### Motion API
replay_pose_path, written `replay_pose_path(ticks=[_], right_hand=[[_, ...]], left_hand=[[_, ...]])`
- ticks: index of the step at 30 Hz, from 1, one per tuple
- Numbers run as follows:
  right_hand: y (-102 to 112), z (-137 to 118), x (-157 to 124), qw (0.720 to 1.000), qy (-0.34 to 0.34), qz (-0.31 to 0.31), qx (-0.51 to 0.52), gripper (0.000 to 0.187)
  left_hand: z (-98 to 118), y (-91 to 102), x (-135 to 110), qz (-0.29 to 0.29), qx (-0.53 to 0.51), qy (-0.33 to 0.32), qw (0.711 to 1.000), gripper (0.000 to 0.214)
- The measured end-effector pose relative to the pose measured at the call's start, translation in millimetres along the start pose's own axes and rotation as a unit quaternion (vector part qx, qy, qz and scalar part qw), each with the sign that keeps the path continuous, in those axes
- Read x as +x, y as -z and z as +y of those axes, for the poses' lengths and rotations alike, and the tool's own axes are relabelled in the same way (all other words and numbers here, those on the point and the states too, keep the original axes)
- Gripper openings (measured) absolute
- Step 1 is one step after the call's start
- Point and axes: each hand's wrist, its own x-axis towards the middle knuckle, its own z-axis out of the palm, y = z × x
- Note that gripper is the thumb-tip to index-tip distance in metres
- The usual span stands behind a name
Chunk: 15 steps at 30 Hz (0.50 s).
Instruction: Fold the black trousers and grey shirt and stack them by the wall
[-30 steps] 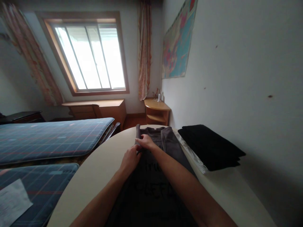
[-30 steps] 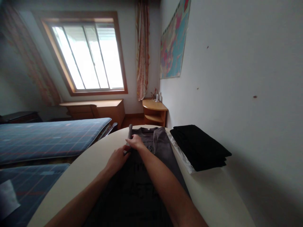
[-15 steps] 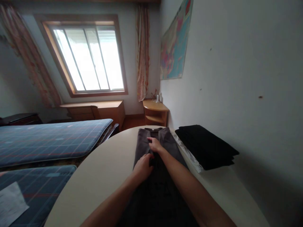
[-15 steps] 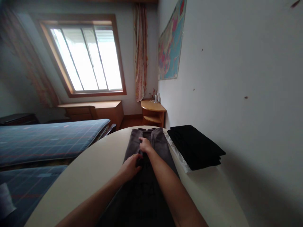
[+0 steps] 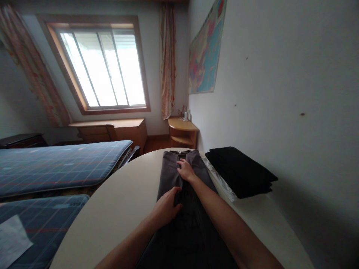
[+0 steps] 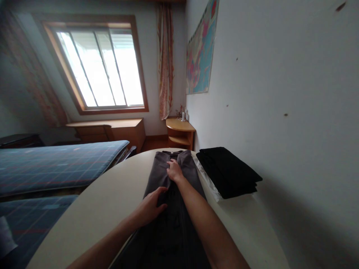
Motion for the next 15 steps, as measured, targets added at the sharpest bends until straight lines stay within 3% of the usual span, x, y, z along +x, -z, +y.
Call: replay_pose_path(ticks=[4,7,10,15], right_hand=[[11,-8,-21,0.998,0.028,-0.028,-0.045,0.04],[16,-13,-40,0.995,0.032,-0.062,-0.071,0.047],[19,-15,-59,0.988,0.025,-0.106,-0.106,0.054],[21,-12,-80,0.981,0.033,-0.144,-0.127,0.055]], left_hand=[[11,7.4,-20,-0.018,0.07,0.037,0.997,0.062],[17,16.7,-38,-0.048,0.13,0.093,0.986,0.062],[22,28.0,-56,-0.09,0.182,0.128,0.971,0.05],[40,42.9,-83,-0.162,0.194,0.092,0.963,0.045]])
